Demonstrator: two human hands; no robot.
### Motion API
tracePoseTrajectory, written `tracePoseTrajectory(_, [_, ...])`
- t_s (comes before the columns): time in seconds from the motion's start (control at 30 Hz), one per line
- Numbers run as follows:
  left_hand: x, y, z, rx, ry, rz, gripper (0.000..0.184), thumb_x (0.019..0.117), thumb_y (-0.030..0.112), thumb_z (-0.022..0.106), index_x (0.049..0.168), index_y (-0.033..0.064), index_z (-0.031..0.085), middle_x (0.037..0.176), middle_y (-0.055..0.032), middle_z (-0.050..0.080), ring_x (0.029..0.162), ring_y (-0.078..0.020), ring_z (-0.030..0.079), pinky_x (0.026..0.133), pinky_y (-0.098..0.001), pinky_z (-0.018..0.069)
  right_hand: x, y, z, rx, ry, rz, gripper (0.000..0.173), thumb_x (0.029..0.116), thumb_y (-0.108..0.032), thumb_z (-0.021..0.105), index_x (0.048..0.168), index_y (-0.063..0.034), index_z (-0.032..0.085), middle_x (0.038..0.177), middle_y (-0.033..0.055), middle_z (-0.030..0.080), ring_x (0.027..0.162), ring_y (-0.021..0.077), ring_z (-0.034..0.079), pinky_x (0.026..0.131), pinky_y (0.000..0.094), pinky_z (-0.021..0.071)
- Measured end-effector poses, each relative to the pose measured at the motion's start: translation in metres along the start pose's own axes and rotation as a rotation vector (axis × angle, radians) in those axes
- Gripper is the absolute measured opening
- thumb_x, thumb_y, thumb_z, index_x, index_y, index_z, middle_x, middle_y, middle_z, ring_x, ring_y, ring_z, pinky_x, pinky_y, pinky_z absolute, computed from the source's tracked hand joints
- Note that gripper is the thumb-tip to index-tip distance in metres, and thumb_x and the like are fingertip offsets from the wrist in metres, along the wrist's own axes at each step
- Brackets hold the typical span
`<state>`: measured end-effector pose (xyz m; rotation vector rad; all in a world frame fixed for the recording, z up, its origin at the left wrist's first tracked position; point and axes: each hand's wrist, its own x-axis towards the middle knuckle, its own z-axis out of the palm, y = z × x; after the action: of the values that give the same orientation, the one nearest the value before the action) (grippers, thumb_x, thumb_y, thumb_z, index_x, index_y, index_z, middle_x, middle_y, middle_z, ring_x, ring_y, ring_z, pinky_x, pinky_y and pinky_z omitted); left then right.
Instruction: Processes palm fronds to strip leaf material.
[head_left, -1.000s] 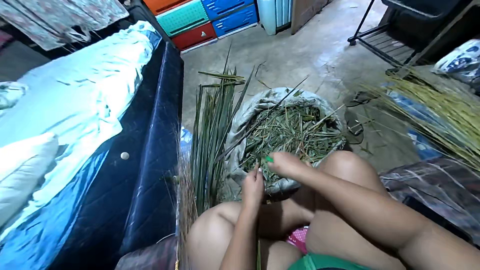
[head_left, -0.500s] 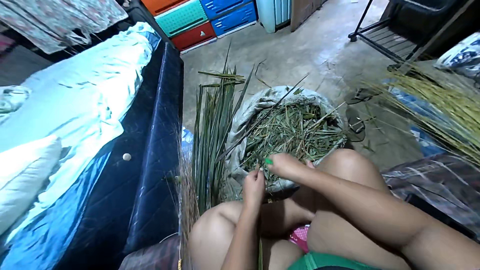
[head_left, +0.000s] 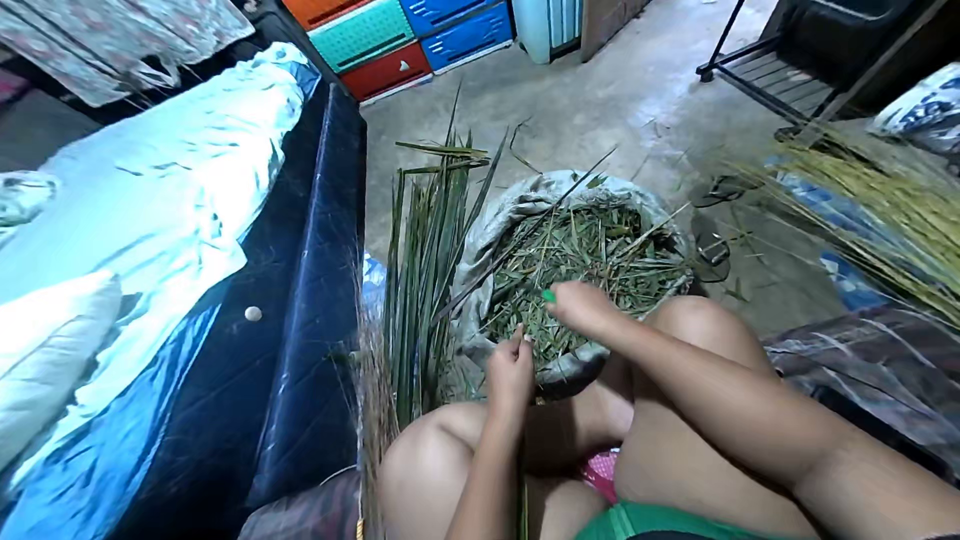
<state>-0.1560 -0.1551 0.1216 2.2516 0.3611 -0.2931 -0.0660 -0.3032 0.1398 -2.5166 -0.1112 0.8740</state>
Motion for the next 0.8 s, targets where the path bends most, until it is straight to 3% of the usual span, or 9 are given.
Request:
tracePoseTrajectory(0.13, [-0.003, 0.003, 0.0, 0.009, 0.02, 0.037, 0.038, 0.1098, 0.022, 0.045, 0.125, -0.0017, 0.07, 0.117, -0.019, 0.071, 0.107, -0.0277, 0.067, 0.098, -0.0477, 0.0504, -0.015, -0.009, 0.021, -0.061, -0.079, -0.062, 0.037, 0.1079, -0.028, 0.05, 0.125, 0.0013, 0.064, 0.124, 0.0265, 0.066, 0.119, 0.0448, 0.063, 0.095, 0.0653, 0.0487])
tracePoseTrajectory(0.27, [-0.005, 0.003, -0.001, 0.012, 0.035, 0.06, 0.039, 0.11, 0.023, 0.045, 0.136, 0.0038, 0.066, 0.109, -0.0156, 0.071, 0.096, -0.0242, 0.067, 0.09, -0.0448, 0.0522, 0.02, 0.017, -0.011, -0.019, 0.106, 0.116, 0.038, 0.1077, -0.025, 0.051, 0.129, 0.003, 0.064, 0.129, 0.0281, 0.065, 0.124, 0.0465, 0.061, 0.099, 0.0669, 0.047])
tracePoseTrajectory(0.33, [-0.005, 0.002, -0.002, -0.007, 0.057, 0.064, 0.038, 0.1099, 0.023, 0.046, 0.136, 0.0043, 0.066, 0.106, -0.0145, 0.072, 0.092, -0.0225, 0.067, 0.088, -0.0435, 0.0526, 0.02, 0.018, -0.018, 0.03, 0.12, 0.105, 0.038, 0.1077, -0.028, 0.051, 0.126, 0.0017, 0.065, 0.126, 0.0272, 0.066, 0.122, 0.0448, 0.063, 0.098, 0.0654, 0.0477])
tracePoseTrajectory(0.4, [-0.003, 0.0, -0.002, -0.046, 0.067, 0.06, 0.037, 0.1099, 0.023, 0.046, 0.132, 0.0032, 0.069, 0.103, -0.0125, 0.072, 0.086, -0.0195, 0.066, 0.083, -0.0411, 0.0528, 0.005, 0.009, -0.006, 0.048, 0.028, -0.005, 0.038, 0.1081, -0.029, 0.049, 0.124, 0.0025, 0.064, 0.122, 0.0278, 0.066, 0.118, 0.0446, 0.063, 0.096, 0.065, 0.0478])
tracePoseTrajectory(0.5, [0.0, -0.002, -0.003, -0.127, 0.062, 0.043, 0.035, 0.1096, 0.022, 0.047, 0.113, -0.0004, 0.073, 0.092, -0.008, 0.069, 0.07, -0.0129, 0.058, 0.07, -0.0349, 0.0492, -0.02, -0.006, 0.015, -0.005, -0.07, -0.115, 0.036, 0.1078, -0.029, 0.05, 0.12, 0.0014, 0.065, 0.118, 0.0261, 0.067, 0.113, 0.0435, 0.065, 0.093, 0.0642, 0.0487])
tracePoseTrajectory(0.57, [-0.001, -0.004, -0.003, -0.163, 0.059, 0.037, 0.034, 0.1094, 0.022, 0.047, 0.116, 0.0014, 0.073, 0.086, -0.0032, 0.067, 0.062, -0.0074, 0.052, 0.062, -0.0284, 0.0455, -0.015, -0.002, 0.008, -0.027, -0.011, -0.059, 0.036, 0.1073, -0.026, 0.051, 0.124, 0.0029, 0.064, 0.122, 0.028, 0.067, 0.117, 0.046, 0.064, 0.095, 0.0655, 0.0483])
tracePoseTrajectory(0.67, [-0.003, -0.002, -0.004, -0.169, 0.058, 0.047, 0.034, 0.1093, 0.022, 0.047, 0.125, 0.004, 0.072, 0.087, -0.003, 0.067, 0.063, -0.0071, 0.052, 0.062, -0.0279, 0.0453, 0.012, 0.019, -0.017, 0.046, 0.128, 0.087, 0.036, 0.1082, -0.027, 0.05, 0.125, 0.0012, 0.065, 0.124, 0.027, 0.067, 0.12, 0.0451, 0.063, 0.097, 0.0656, 0.0475])
tracePoseTrajectory(0.73, [-0.002, -0.002, -0.003, -0.183, 0.043, 0.042, 0.034, 0.1093, 0.021, 0.047, 0.125, 0.0037, 0.072, 0.086, -0.0035, 0.067, 0.063, -0.0079, 0.051, 0.063, -0.0292, 0.0442, 0.016, 0.024, -0.023, 0.198, 0.148, 0.069, 0.036, 0.1095, -0.029, 0.047, 0.12, 0.0012, 0.064, 0.116, 0.0249, 0.067, 0.111, 0.0401, 0.065, 0.093, 0.0603, 0.0485])
tracePoseTrajectory(0.8, [-0.001, -0.002, -0.002, -0.255, -0.01, 0.031, 0.033, 0.1098, 0.02, 0.046, 0.118, 0.0003, 0.072, 0.077, -0.0014, 0.063, 0.054, -0.0054, 0.047, 0.055, -0.0251, 0.0427, 0.014, 0.021, -0.013, 0.398, 0.064, -0.018, 0.039, 0.1119, -0.032, 0.045, 0.122, 0.0015, 0.062, 0.105, 0.0207, 0.062, 0.092, 0.0313, 0.061, 0.084, 0.0508, 0.0483])
